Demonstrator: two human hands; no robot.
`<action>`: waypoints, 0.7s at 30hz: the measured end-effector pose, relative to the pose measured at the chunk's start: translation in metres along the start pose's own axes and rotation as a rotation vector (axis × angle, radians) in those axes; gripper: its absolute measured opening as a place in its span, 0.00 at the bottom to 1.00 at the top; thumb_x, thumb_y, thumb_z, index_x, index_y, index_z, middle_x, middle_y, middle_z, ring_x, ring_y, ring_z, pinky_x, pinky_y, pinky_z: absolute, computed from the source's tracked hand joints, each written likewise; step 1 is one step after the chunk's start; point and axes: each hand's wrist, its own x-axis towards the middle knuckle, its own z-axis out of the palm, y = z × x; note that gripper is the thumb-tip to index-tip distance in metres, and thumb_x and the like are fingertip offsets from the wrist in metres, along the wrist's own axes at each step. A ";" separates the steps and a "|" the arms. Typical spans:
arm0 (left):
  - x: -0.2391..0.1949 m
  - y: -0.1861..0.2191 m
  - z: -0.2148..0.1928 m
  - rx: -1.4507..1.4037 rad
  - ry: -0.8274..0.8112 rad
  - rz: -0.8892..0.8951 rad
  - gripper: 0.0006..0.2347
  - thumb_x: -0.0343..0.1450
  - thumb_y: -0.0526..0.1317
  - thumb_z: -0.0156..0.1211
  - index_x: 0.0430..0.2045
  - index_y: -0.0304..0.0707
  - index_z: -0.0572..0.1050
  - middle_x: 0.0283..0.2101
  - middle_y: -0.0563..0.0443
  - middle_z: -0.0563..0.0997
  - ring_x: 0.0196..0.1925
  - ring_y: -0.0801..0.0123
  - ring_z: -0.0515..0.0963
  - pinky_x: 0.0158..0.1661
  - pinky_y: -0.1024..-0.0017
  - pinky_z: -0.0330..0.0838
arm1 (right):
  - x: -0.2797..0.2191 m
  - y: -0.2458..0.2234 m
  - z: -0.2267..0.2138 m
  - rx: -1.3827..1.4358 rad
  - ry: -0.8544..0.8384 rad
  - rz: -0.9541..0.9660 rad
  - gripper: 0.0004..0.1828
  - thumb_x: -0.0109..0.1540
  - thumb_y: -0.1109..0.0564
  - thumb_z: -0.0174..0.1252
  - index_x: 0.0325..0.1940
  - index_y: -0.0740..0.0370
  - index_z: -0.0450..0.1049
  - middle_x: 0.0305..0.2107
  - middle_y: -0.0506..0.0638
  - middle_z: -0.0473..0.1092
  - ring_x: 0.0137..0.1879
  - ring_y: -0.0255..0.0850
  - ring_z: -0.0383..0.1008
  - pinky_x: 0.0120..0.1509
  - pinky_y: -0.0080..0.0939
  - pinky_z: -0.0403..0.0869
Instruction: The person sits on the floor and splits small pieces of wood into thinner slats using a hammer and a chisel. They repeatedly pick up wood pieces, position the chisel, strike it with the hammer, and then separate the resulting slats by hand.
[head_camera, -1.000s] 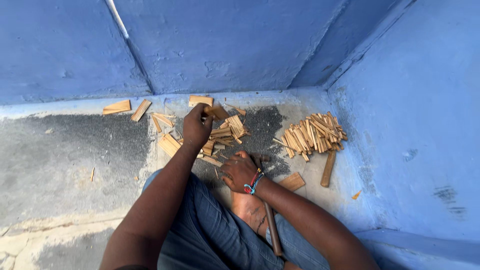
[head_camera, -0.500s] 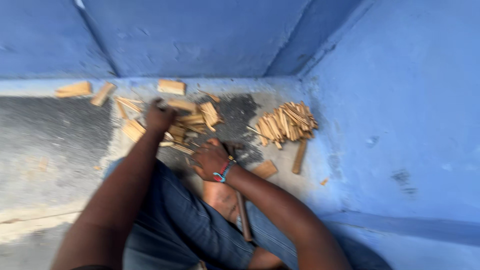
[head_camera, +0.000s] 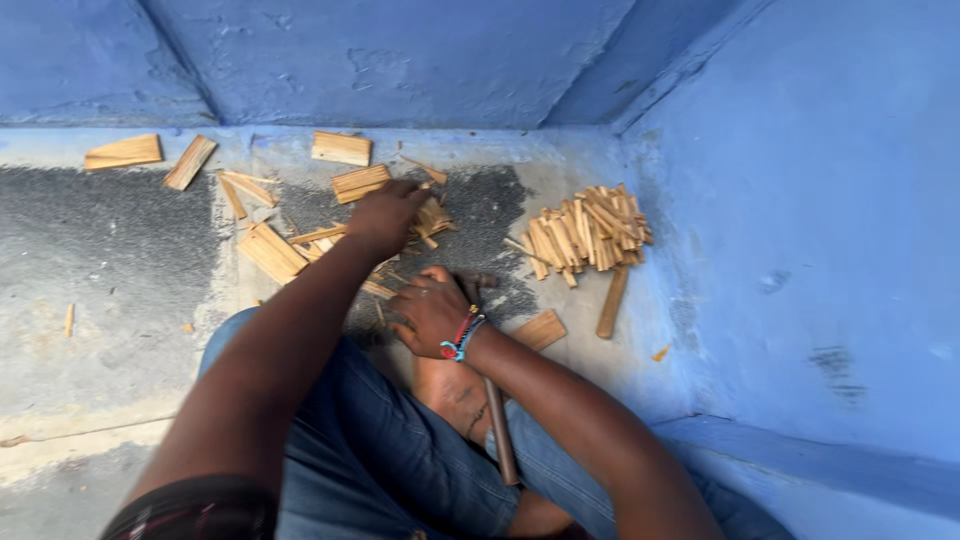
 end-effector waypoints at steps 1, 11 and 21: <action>0.006 0.002 0.004 0.008 -0.051 0.027 0.21 0.71 0.35 0.54 0.61 0.52 0.70 0.68 0.51 0.70 0.71 0.57 0.68 0.64 0.58 0.67 | 0.000 -0.001 0.000 0.026 0.009 0.003 0.15 0.58 0.48 0.63 0.43 0.57 0.79 0.39 0.50 0.77 0.51 0.45 0.75 0.67 0.55 0.63; 0.026 0.008 -0.007 0.146 -0.174 -0.032 0.21 0.68 0.34 0.61 0.57 0.52 0.73 0.62 0.44 0.68 0.69 0.51 0.62 0.68 0.50 0.56 | 0.006 0.003 -0.010 0.112 0.013 0.005 0.12 0.57 0.52 0.63 0.41 0.59 0.79 0.37 0.50 0.77 0.51 0.45 0.75 0.66 0.54 0.63; 0.012 -0.021 -0.018 -0.344 0.200 -0.133 0.10 0.68 0.37 0.65 0.40 0.37 0.74 0.42 0.40 0.80 0.45 0.45 0.80 0.45 0.53 0.74 | 0.006 0.006 -0.010 0.108 0.029 -0.004 0.10 0.59 0.51 0.61 0.39 0.58 0.80 0.37 0.50 0.78 0.49 0.46 0.76 0.65 0.54 0.64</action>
